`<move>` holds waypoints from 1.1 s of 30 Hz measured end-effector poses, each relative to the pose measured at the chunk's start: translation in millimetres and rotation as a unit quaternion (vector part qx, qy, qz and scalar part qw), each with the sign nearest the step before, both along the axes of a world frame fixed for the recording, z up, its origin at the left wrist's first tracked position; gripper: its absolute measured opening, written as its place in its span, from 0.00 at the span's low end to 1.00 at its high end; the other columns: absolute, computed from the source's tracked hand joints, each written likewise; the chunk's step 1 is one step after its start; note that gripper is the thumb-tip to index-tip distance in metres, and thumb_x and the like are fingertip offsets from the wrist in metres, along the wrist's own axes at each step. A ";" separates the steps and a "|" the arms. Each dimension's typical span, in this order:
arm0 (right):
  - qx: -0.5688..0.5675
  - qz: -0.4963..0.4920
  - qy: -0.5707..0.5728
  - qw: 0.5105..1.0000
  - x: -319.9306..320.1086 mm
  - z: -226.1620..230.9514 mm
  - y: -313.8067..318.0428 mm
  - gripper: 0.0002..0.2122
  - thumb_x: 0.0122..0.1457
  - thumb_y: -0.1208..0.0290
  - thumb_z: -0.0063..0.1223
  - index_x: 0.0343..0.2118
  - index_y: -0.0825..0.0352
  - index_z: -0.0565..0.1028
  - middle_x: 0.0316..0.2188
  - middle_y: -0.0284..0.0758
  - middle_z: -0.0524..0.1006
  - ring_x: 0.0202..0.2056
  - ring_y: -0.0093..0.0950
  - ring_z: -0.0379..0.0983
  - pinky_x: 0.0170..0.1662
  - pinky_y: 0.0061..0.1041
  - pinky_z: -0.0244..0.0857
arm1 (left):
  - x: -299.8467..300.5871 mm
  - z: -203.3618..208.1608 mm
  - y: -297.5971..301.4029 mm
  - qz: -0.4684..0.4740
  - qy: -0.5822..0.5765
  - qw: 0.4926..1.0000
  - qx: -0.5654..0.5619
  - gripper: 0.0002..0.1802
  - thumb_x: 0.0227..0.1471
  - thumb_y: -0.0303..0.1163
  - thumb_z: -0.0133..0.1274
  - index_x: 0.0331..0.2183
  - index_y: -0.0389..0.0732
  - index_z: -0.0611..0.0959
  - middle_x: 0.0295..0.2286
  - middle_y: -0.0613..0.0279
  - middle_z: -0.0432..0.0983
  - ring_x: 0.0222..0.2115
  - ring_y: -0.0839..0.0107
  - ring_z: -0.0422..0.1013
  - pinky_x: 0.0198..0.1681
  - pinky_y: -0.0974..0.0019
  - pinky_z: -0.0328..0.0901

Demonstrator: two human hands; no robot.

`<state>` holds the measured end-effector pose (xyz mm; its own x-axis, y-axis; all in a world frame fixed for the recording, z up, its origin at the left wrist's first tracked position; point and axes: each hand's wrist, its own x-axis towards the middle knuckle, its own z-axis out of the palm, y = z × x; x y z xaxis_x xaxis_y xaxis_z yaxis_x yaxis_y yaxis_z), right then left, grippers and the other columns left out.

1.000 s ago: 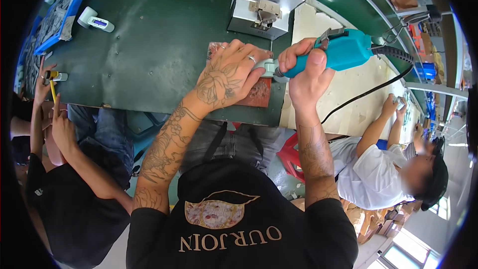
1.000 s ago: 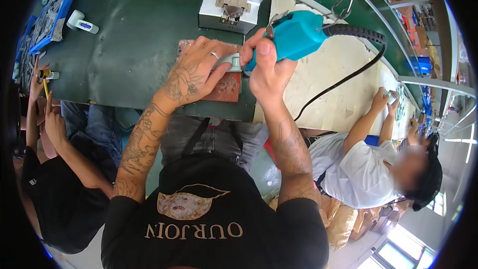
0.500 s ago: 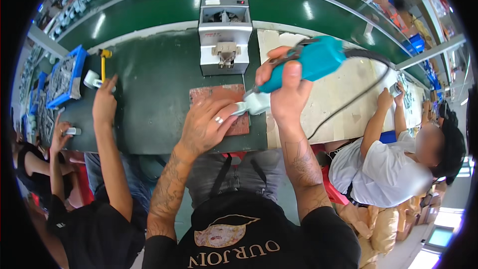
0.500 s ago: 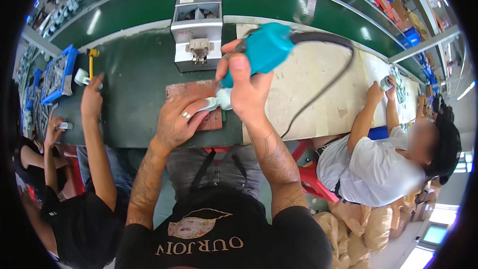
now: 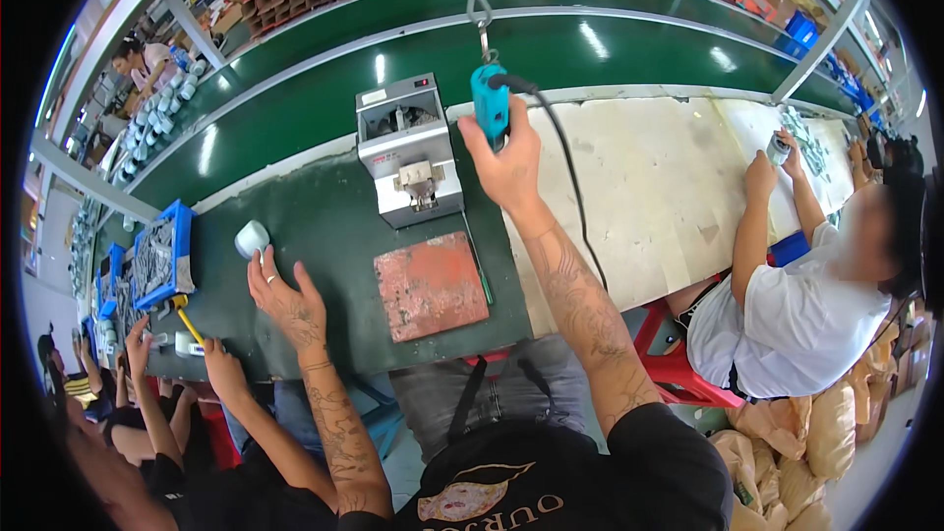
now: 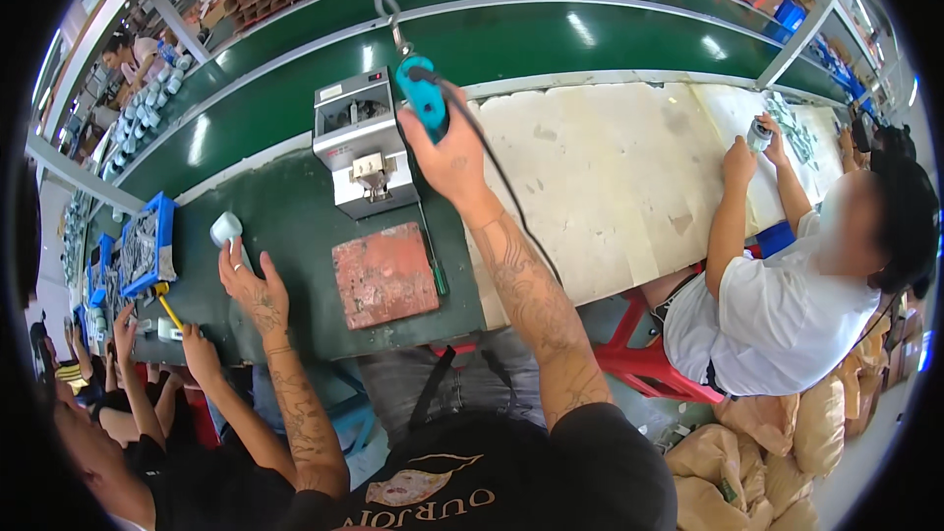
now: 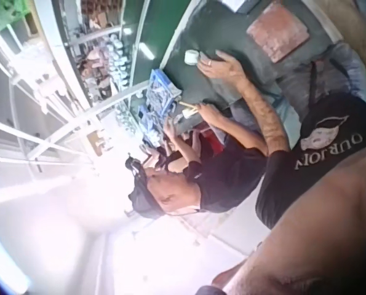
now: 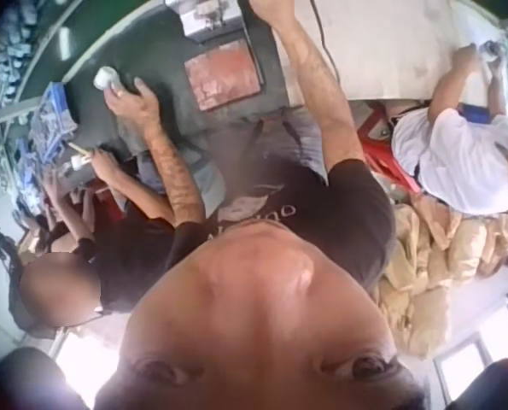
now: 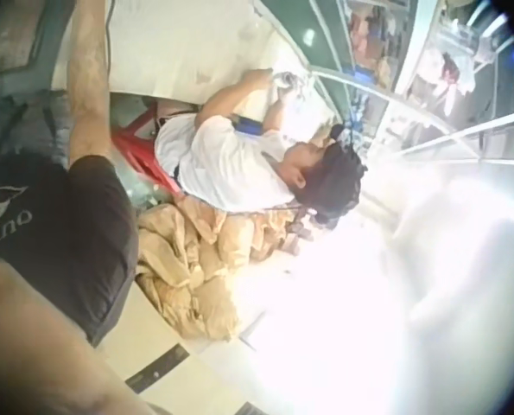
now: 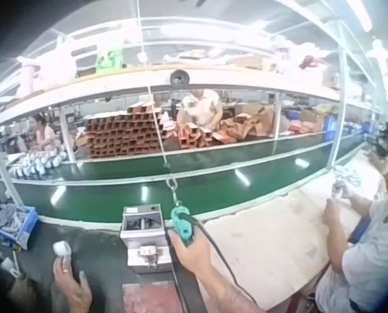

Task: Assembling white plastic handle-shaped components using a pneumatic fastening tool and an assembly jig on a factory production line.

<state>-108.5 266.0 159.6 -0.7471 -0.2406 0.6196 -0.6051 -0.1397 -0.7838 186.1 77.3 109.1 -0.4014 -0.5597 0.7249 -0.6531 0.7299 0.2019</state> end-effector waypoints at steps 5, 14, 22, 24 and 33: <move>0.055 0.029 -0.013 0.998 12.2 -21.0 9.4 0.21 0.54 0.68 0.65 0.49 0.70 0.73 0.40 0.43 0.79 0.42 0.39 0.76 0.47 0.32 0.68 | -95.7 26.9 6.8 -0.219 0.156 0.936 0.227 0.19 0.61 0.34 0.54 0.51 0.37 0.78 0.52 0.51 0.72 0.53 0.59 0.67 0.59 0.59 0.59; -0.047 0.239 -0.010 0.970 -3.6 -50.2 5.2 0.41 0.55 0.30 0.49 0.52 0.71 0.72 0.43 0.42 0.77 0.46 0.34 0.73 0.51 0.34 0.66 | -164.0 -33.2 -24.6 -0.245 0.168 0.888 0.352 0.16 0.65 0.36 0.46 0.46 0.36 0.80 0.34 0.48 0.80 0.35 0.62 0.76 0.41 0.63 0.69; -0.043 0.039 -0.215 0.975 -23.5 -67.8 -11.6 0.15 0.71 0.63 0.44 0.49 0.69 0.72 0.34 0.30 0.73 0.33 0.19 0.67 0.38 0.21 0.65 | -171.0 -40.2 -31.3 -0.256 0.296 0.819 0.420 0.14 0.67 0.37 0.46 0.40 0.35 0.76 0.28 0.62 0.74 0.28 0.76 0.71 0.33 0.70 0.68; -0.052 -0.027 -0.211 0.976 -30.9 -69.4 -15.5 0.15 0.71 0.61 0.43 0.48 0.69 0.71 0.34 0.30 0.74 0.33 0.19 0.68 0.39 0.21 0.65 | -163.2 -44.0 -44.5 -0.237 0.371 0.805 0.397 0.13 0.68 0.37 0.45 0.41 0.36 0.75 0.30 0.62 0.73 0.27 0.76 0.70 0.32 0.71 0.68; 0.099 0.165 -0.220 0.956 -23.4 -97.8 -26.0 0.15 0.69 0.60 0.46 0.30 0.65 0.73 0.24 0.28 0.71 0.28 0.19 0.66 0.34 0.22 0.63 | -152.6 -47.2 -44.4 -0.238 0.387 0.758 0.467 0.16 0.69 0.42 0.42 0.34 0.42 0.74 0.30 0.65 0.70 0.24 0.77 0.66 0.28 0.72 0.63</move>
